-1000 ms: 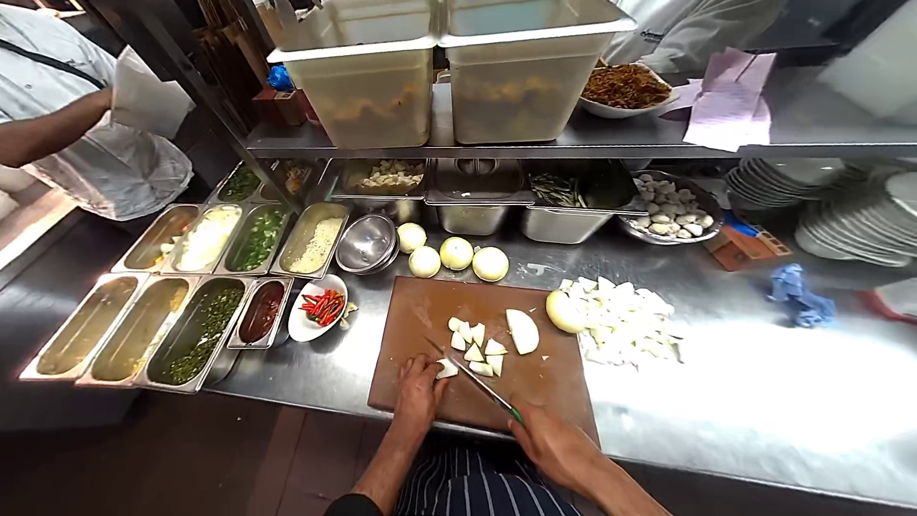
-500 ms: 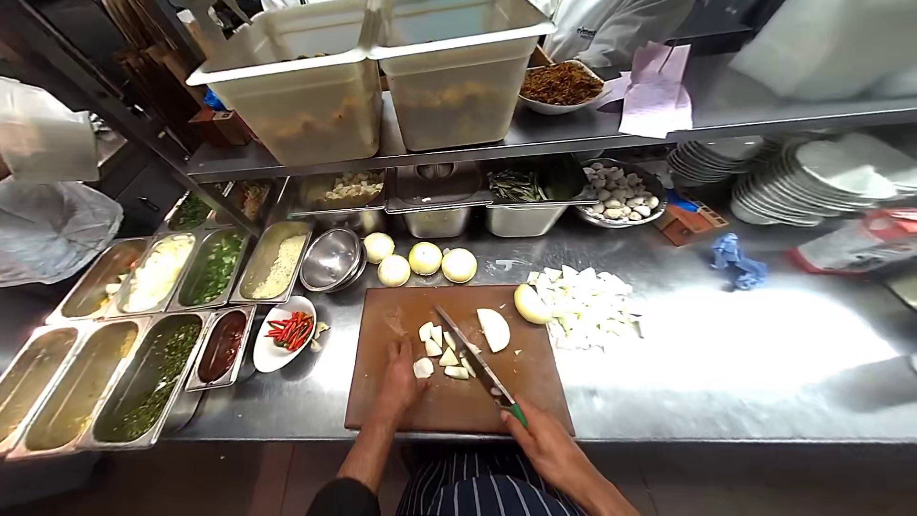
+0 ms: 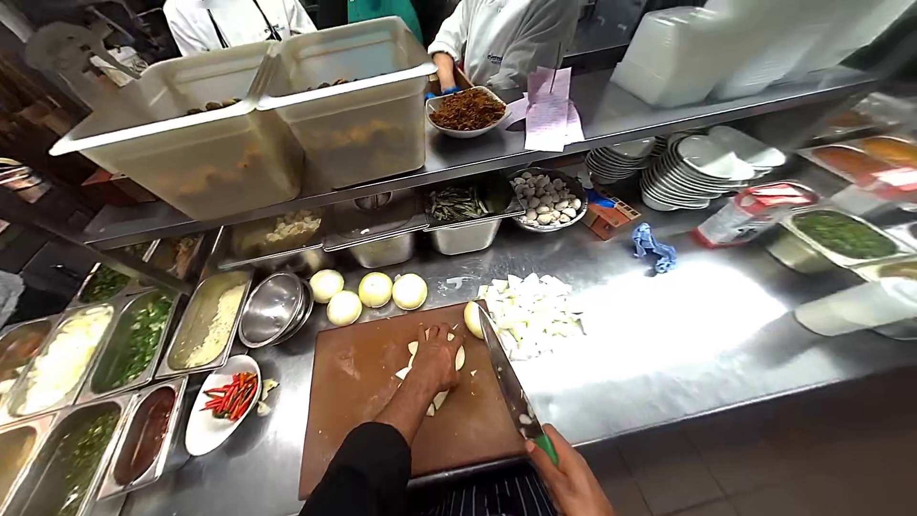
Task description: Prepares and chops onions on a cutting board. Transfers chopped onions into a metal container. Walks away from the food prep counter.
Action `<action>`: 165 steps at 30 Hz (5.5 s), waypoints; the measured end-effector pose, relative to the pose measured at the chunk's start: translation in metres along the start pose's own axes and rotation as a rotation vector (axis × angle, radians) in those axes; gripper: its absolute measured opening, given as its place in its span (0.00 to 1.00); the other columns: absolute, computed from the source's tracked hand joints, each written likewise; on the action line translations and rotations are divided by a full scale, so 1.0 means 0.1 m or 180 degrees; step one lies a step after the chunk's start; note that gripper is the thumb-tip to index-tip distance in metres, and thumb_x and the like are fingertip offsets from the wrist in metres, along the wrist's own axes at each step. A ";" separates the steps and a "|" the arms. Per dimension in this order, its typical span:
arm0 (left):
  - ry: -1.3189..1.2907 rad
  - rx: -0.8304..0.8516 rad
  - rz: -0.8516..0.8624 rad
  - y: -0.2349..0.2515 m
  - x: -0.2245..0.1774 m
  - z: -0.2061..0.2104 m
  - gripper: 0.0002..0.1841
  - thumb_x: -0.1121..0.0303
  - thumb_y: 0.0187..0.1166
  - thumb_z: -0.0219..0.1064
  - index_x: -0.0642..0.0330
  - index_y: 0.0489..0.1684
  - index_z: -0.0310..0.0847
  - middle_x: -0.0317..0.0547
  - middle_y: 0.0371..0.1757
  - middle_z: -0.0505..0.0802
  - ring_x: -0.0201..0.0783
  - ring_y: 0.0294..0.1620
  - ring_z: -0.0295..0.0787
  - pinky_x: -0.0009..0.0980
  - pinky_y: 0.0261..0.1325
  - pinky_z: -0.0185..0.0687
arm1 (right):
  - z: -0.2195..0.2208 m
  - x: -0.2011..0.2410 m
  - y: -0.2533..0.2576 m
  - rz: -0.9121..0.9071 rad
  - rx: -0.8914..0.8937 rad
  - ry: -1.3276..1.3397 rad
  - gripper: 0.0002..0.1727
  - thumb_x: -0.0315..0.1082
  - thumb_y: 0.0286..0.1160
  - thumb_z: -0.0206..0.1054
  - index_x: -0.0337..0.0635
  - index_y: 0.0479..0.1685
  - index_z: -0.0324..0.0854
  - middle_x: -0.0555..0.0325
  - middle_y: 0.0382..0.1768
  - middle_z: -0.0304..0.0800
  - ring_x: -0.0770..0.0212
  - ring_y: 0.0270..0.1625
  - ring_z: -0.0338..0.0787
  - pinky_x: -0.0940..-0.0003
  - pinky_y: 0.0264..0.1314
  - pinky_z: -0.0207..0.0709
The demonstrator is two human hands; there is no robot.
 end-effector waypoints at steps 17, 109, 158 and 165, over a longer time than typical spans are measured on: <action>-0.6025 -0.1923 -0.1533 -2.09 1.51 0.92 0.19 0.79 0.83 0.60 0.70 0.73 0.73 0.64 0.64 0.88 0.54 0.58 0.91 0.51 0.61 0.89 | 1.01 0.64 0.09 -0.0608 0.1625 -0.0988 0.25 0.59 0.81 0.62 0.46 0.54 0.81 0.52 0.31 0.85 0.52 0.33 0.87 0.46 0.40 0.81; -0.3373 -0.0724 -0.2245 -1.96 1.13 1.06 0.27 0.57 0.63 0.80 0.59 0.58 0.80 0.52 0.45 0.90 0.49 0.45 0.90 0.51 0.52 0.87 | 1.61 0.99 0.54 -0.0929 0.0184 -0.0392 0.22 0.56 0.84 0.57 0.47 0.53 0.81 0.60 0.24 0.83 0.60 0.24 0.86 0.56 0.30 0.83; -0.1875 -0.0897 -0.1193 -1.83 1.10 0.68 0.27 0.52 0.69 0.75 0.54 0.66 0.86 0.51 0.71 0.86 0.46 0.74 0.82 0.43 0.79 0.77 | 1.35 1.47 0.19 -0.0975 0.1254 -0.3250 0.22 0.49 0.91 0.45 0.50 0.71 0.74 0.43 0.44 0.93 0.37 0.52 0.94 0.37 0.53 0.84; -0.1960 -0.0933 -0.1181 -1.86 1.10 0.75 0.25 0.52 0.68 0.74 0.54 0.62 0.89 0.48 0.66 0.89 0.43 0.69 0.85 0.41 0.76 0.79 | 1.40 1.65 0.00 -0.0441 0.1454 -0.3464 0.20 0.44 0.91 0.46 0.47 0.71 0.71 0.41 0.49 0.92 0.38 0.57 0.93 0.39 0.54 0.84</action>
Point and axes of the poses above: each hand's wrist, its own y-axis towards the middle knuckle, its own z-axis out of the palm, x = y × z, the point moved 9 cm from there along y, towards the middle knuckle
